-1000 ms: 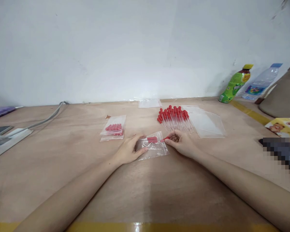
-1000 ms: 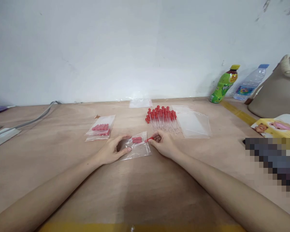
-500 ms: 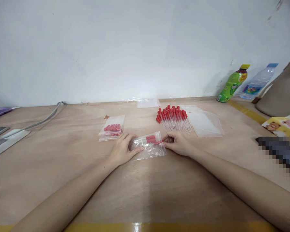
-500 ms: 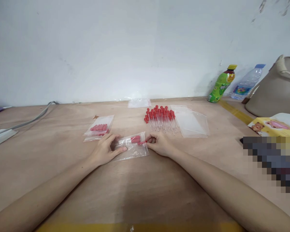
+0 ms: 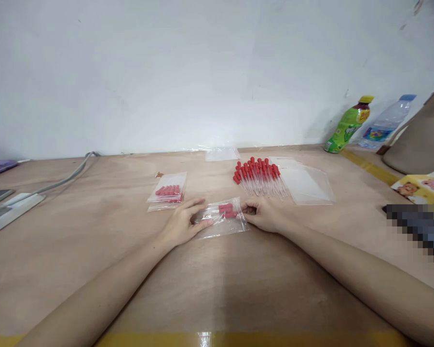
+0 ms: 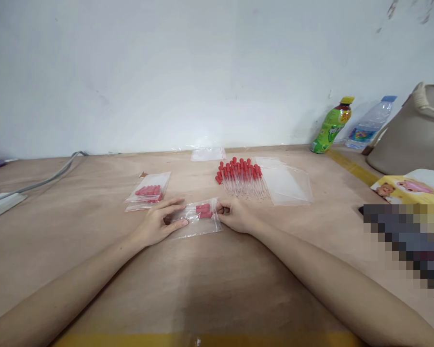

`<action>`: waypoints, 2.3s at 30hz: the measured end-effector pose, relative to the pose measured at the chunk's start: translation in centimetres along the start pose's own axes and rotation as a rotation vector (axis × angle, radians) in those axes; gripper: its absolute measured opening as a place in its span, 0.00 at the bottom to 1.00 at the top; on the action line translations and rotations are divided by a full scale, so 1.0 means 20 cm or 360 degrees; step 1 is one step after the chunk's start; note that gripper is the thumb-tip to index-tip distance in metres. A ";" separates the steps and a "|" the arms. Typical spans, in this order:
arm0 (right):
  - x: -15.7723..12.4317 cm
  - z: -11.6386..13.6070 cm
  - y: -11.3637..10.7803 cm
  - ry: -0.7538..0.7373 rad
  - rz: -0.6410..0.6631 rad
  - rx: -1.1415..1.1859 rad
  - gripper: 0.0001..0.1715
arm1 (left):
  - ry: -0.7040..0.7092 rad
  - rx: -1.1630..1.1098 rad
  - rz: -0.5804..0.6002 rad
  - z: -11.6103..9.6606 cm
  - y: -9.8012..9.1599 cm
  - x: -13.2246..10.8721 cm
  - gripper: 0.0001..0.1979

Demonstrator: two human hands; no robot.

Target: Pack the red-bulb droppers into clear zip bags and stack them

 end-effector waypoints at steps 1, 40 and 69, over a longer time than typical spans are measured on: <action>0.00 0.00 0.00 -0.0004 -0.0004 -0.0018 0.07 | -0.0001 -0.0034 0.0024 0.00 0.01 0.00 0.21; 0.26 -0.20 -0.78 0.0260 -0.1285 0.0343 0.12 | 0.0208 -0.0008 0.0096 -0.04 0.00 -0.02 0.16; -0.13 -0.06 -0.21 -0.0029 -0.0200 -0.0421 0.12 | 0.0176 0.0306 0.0413 -0.06 0.08 -0.02 0.34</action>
Point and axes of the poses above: each hand's wrist, its own x-axis towards the middle knuckle, its own y-axis out of the palm, z = x × y, the point moved 9 cm from there along x, towards the middle knuckle, and after that the axes turned 4 degrees about z, right-handed, at the moved point
